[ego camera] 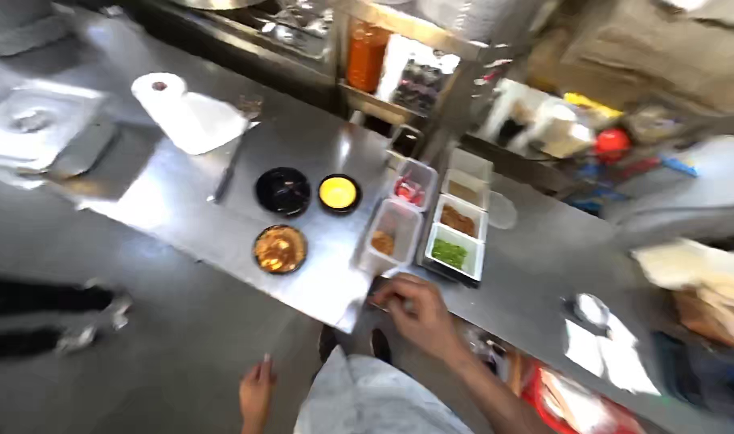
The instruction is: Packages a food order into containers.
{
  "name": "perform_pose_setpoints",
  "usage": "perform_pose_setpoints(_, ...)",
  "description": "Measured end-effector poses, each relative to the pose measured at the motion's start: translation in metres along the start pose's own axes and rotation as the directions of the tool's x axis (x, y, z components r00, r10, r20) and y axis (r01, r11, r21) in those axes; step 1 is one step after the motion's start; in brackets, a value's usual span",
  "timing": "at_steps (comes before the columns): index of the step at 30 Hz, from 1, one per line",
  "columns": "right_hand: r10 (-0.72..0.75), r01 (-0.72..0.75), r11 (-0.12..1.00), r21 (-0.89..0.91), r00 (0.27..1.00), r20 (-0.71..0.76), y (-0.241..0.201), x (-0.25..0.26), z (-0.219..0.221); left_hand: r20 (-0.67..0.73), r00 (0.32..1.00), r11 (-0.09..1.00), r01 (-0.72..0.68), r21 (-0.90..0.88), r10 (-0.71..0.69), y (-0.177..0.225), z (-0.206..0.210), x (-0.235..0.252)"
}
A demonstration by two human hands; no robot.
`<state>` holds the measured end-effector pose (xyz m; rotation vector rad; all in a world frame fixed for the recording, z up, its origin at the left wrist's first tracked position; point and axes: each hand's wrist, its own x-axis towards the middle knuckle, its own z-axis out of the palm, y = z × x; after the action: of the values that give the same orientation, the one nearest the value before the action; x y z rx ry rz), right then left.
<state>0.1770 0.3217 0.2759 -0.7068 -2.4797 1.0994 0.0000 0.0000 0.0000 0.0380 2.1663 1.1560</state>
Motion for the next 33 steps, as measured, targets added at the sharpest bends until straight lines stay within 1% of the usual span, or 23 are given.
perform_pose_setpoints(1, 0.118, -0.113, 0.993, -0.038, 0.979, 0.166, 0.012, -0.006, 0.004, -0.113, 0.993, 0.993, -0.051, -0.107, 0.038, 0.035, -0.009, 0.010)
perform_pose_setpoints(2, 0.204, -0.194, 0.979, -0.065, 0.925, 0.321, 0.019, -0.006, 0.014, -0.202, 0.978, 0.974, -0.096, -0.203, 0.054, 0.070, -0.018, 0.025)
perform_pose_setpoints(3, 0.236, -0.247, 0.969, -0.028, 0.881, 0.410, 0.026, -0.002, 0.031, -0.241, 0.969, 0.952, -0.122, -0.281, 0.053, 0.105, -0.027, 0.042)
perform_pose_setpoints(4, 0.245, -0.304, 0.951, 0.064, 0.862, 0.443, 0.034, 0.006, 0.054, -0.247, 0.967, 0.933, -0.147, -0.327, 0.066, 0.135, -0.035, 0.061)
perform_pose_setpoints(5, 0.268, -0.370, 0.914, 0.165, 0.858, 0.439, 0.041, 0.018, 0.078, -0.227, 0.969, 0.923, -0.172, -0.343, 0.096, 0.159, -0.041, 0.081)
perform_pose_setpoints(7, 0.360, -0.472, 0.818, 0.329, 0.866, 0.348, 0.057, 0.056, 0.126, -0.138, 0.980, 0.927, -0.184, -0.326, 0.146, 0.196, -0.046, 0.123)
perform_pose_setpoints(9, 0.458, -0.538, 0.696, 0.475, 0.842, 0.283, 0.072, 0.096, 0.166, 0.040, 0.990, 0.951, -0.122, -0.284, 0.139, 0.223, -0.044, 0.155)
perform_pose_setpoints(11, 0.534, -0.581, 0.570, 0.580, 0.799, 0.276, 0.079, 0.128, 0.192, 0.188, 0.976, 0.971, -0.064, -0.232, 0.109, 0.243, -0.038, 0.173)
perform_pose_setpoints(12, 0.564, -0.587, 0.530, 0.611, 0.783, 0.263, 0.080, 0.138, 0.202, 0.222, 0.970, 0.978, -0.056, -0.202, 0.101, 0.248, -0.035, 0.176)
perform_pose_setpoints(13, 0.585, -0.583, 0.519, 0.625, 0.775, 0.237, 0.080, 0.146, 0.210, 0.228, 0.968, 0.983, -0.067, -0.172, 0.105, 0.251, -0.032, 0.176)
perform_pose_setpoints(15, 0.618, -0.576, 0.540, 0.613, 0.766, 0.175, 0.077, 0.154, 0.219, 0.189, 0.974, 0.984, -0.098, -0.150, 0.126, 0.252, -0.028, 0.177)
perform_pose_setpoints(18, 0.657, -0.585, 0.569, 0.579, 0.746, 0.108, 0.076, 0.149, 0.224, 0.135, 0.984, 0.978, -0.092, -0.185, 0.118, 0.244, -0.024, 0.173)
perform_pose_setpoints(21, 0.659, -0.593, 0.594, 0.544, 0.746, 0.095, 0.072, 0.134, 0.224, 0.103, 0.987, 0.981, -0.106, -0.165, 0.124, 0.227, -0.026, 0.158)
perform_pose_setpoints(23, 0.619, -0.569, 0.657, 0.495, 0.781, 0.076, 0.069, 0.112, 0.222, 0.131, 0.980, 0.983, -0.133, -0.128, 0.150, 0.208, -0.030, 0.143)
perform_pose_setpoints(25, 0.593, -0.544, 0.720, 0.431, 0.805, 0.023, 0.079, 0.084, 0.221, 0.147, 0.969, 0.977, -0.185, -0.108, 0.200, 0.190, -0.028, 0.123)
perform_pose_setpoints(27, 0.595, -0.557, 0.713, 0.426, 0.802, 0.053, 0.083, 0.048, 0.205, 0.164, 0.968, 0.979, -0.178, -0.095, 0.192, 0.181, -0.022, 0.088)
perform_pose_setpoints(29, 0.600, -0.549, 0.680, 0.486, 0.798, 0.062, 0.079, 0.009, 0.177, 0.192, 0.968, 0.986, -0.153, -0.070, 0.164, 0.174, -0.011, 0.048)
perform_pose_setpoints(31, 0.619, -0.553, 0.637, 0.536, 0.782, 0.072, 0.083, -0.032, 0.144, 0.236, 0.960, 0.988, -0.134, -0.076, 0.148, 0.167, 0.012, 0.009)
perform_pose_setpoints(33, 0.658, -0.565, 0.598, 0.569, 0.751, 0.054, 0.094, -0.074, 0.105, 0.271, 0.952, 0.986, -0.117, -0.116, 0.145, 0.165, 0.049, -0.033)
